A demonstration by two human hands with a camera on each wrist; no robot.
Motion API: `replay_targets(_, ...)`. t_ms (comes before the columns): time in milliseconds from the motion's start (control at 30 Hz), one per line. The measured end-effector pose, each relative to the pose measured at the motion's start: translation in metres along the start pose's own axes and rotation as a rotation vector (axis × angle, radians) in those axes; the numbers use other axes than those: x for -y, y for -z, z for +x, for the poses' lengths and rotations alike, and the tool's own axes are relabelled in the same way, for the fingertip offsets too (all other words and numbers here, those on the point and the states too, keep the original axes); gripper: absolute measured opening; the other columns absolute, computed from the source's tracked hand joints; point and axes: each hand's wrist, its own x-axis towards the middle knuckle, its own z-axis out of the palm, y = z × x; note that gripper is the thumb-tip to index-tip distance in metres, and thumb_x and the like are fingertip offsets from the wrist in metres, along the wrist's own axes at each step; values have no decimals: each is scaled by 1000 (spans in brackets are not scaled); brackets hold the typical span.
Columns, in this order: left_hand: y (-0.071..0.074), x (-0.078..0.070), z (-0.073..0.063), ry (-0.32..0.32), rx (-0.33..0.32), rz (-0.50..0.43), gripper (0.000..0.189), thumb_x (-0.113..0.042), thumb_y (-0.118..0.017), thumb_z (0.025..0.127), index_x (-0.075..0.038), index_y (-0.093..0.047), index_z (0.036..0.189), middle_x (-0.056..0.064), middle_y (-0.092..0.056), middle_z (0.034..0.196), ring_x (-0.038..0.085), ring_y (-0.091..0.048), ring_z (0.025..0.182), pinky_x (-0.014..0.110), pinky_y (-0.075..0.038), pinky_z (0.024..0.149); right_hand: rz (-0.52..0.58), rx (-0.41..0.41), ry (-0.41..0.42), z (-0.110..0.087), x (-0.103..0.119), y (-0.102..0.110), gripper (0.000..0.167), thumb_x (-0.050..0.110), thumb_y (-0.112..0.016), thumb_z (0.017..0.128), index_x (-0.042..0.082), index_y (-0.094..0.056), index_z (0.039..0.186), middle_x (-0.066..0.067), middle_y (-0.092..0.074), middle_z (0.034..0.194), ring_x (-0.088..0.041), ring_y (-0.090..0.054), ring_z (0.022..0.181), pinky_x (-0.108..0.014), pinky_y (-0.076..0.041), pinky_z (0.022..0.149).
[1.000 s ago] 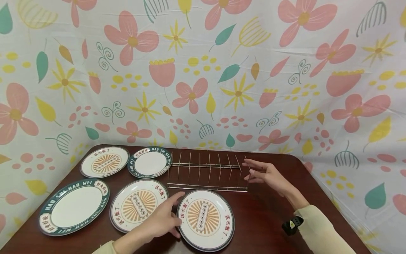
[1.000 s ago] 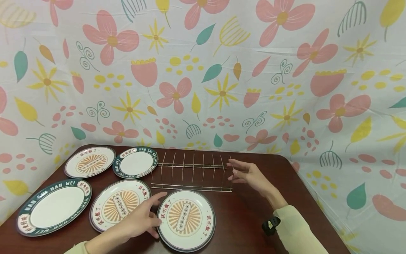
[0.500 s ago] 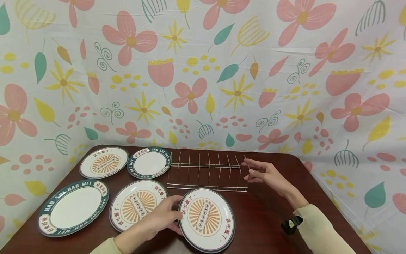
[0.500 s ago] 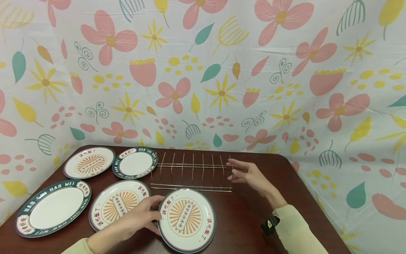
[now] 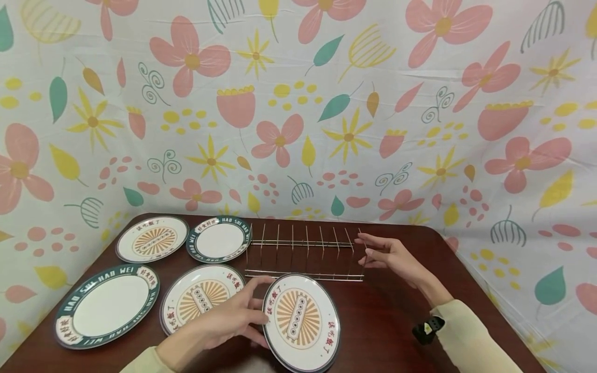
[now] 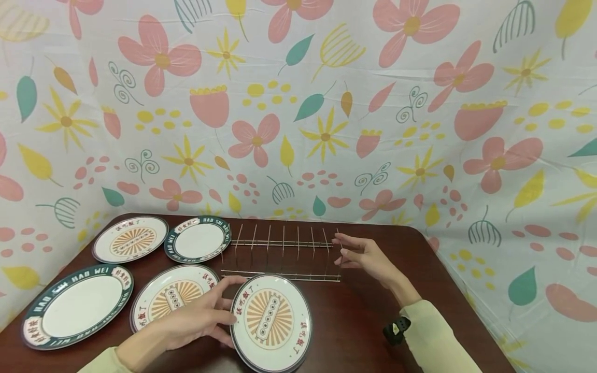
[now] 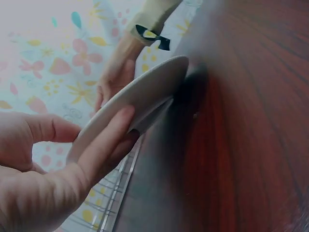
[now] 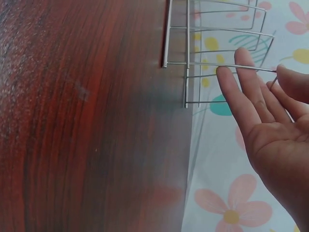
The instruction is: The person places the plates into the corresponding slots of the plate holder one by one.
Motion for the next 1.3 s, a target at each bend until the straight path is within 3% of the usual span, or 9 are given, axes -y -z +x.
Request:
replay_targets(133,4,-9,-7,-27,55,-19,82,11,-59,97,-18,-21,163,31,-59,126,42,-71,101,60,-61,82,-11,6,-7,0,2,-1,59,12,-57,110,-2,-35,162,-31,-41,159,-34,-72,107,-44,-59,95)
replay_targets(233,6,-14,-11,-56,59,6,82,10,-60,98,-20,-22,164,31,-58,131,42,-71,103,60,-61,83,-16,6,-6,-1,5,-1,60,13,-58,110,-3,-34,162,-32,-40,159,-34,-72,107,-45,-59,95)
replay_targets(500,7,-23,-16,-167,-32,70,85,9,-67,96,-22,-28,164,32,-55,138,40,-70,108,58,-61,85,-6,-4,-26,0,7,-3,58,12,-57,110,-2,-35,162,-31,-40,159,-35,-72,106,-49,-58,96)
replay_targets(733,19,-33,-19,-316,-78,125,89,11,-69,95,-18,-25,166,35,-51,136,39,-67,114,58,-60,87,-12,-2,-10,-1,10,-3,58,10,-57,110,-5,-33,161,-34,-38,159,-34,-72,104,-49,-58,96)
replay_targets(933,32,-48,-24,-384,-172,150,89,10,-70,94,-19,-28,166,34,-53,133,33,-68,112,54,-61,89,0,-4,-6,-1,9,-4,59,9,-57,110,-6,-33,161,-35,-37,159,-33,-72,103,-47,-59,95)
replay_targets(1200,49,-66,-32,-512,-314,286,88,12,-70,94,-19,-31,166,32,-56,131,28,-69,111,49,-62,86,-39,-7,-2,-2,8,-3,58,10,-57,109,-4,-35,161,-32,-40,159,-33,-73,104,-43,-58,97)
replay_targets(1300,55,-72,-34,-529,-371,331,88,12,-71,93,-21,-34,166,29,-56,130,24,-68,110,46,-63,86,-48,-9,-4,-3,10,-3,58,10,-57,110,-3,-35,161,-31,-41,159,-34,-72,105,-44,-58,98)
